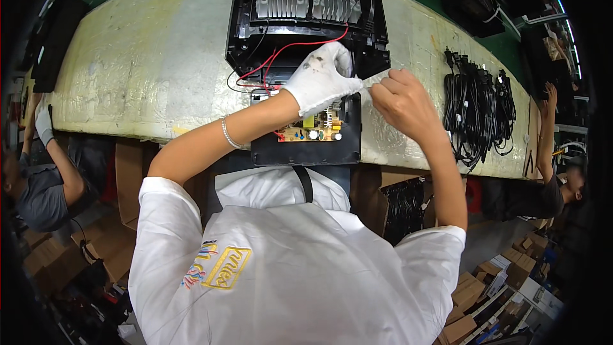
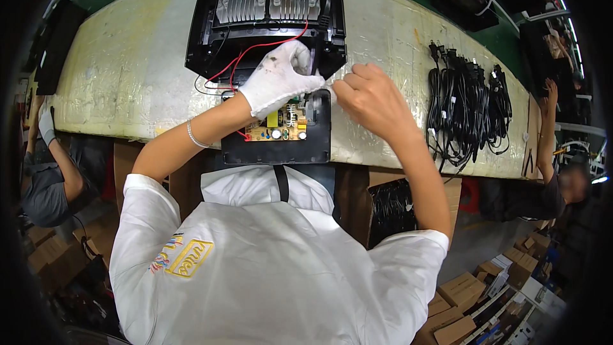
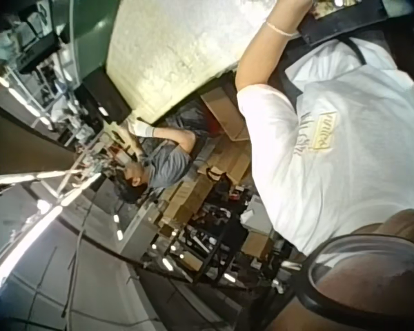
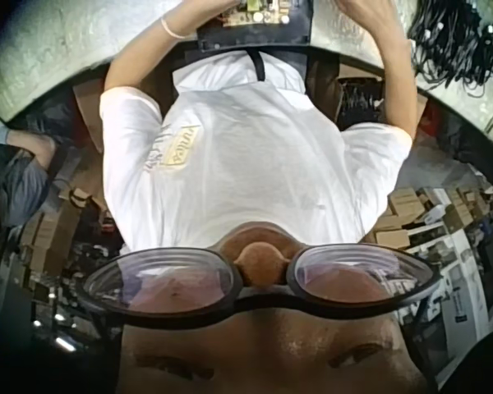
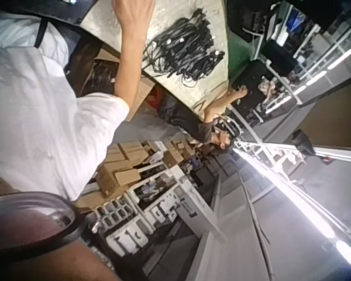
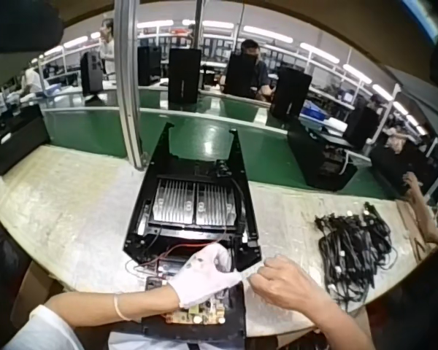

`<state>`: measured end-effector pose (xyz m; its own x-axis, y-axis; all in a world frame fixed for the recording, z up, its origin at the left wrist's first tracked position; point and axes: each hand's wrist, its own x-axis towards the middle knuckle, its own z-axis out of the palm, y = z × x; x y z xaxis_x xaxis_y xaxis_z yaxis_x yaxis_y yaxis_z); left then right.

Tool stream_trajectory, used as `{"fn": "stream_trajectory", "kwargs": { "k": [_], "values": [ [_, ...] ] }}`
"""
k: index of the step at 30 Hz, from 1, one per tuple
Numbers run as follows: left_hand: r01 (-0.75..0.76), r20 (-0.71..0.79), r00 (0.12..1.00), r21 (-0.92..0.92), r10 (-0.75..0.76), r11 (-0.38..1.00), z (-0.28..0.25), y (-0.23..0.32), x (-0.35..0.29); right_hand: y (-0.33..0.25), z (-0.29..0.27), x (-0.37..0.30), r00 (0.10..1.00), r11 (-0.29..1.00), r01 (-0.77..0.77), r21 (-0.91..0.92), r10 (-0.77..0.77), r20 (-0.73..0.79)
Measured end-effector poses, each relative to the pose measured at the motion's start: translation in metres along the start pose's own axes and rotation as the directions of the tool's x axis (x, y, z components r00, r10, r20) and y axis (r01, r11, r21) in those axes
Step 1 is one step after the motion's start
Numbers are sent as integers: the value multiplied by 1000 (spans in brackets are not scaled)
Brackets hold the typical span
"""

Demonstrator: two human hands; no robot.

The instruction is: Assembling internal circuit boards and wiring for an electronic housing on a factory production line.

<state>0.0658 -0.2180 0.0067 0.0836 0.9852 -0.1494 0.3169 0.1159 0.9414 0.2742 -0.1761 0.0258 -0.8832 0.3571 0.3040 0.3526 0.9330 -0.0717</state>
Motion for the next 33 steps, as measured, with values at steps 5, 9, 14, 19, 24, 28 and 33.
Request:
{"fn": "stream_trajectory", "kwargs": {
  "k": [5,9,14,19,24,28,33],
  "values": [
    [-19,-58,998,-12,18,1000,5,-4,-1,7,-5,-3,993,991,111,-80,-107,54],
    [19,6,1000,75,-20,997,-2,2,-7,6,-2,-4,992,986,117,-122,-110,66],
    [-581,14,778,396,628,711,-33,-9,-92,-5,-34,-11,981,971,-190,-144,194,19],
    [-629,346,732,673,587,389,-53,-85,-147,-42,-42,18,987,991,-129,-34,125,-100],
    [-714,357,568,662,741,228,-41,-86,-154,-73,-22,98,956,954,292,-63,-293,7],
    [-752,342,471,638,813,167,-22,-49,-164,-81,11,136,897,923,361,-135,-304,322],
    [-789,-25,443,464,896,403,-26,-53,-153,-62,-12,144,905,942,335,-12,-319,282]
  ]
}}
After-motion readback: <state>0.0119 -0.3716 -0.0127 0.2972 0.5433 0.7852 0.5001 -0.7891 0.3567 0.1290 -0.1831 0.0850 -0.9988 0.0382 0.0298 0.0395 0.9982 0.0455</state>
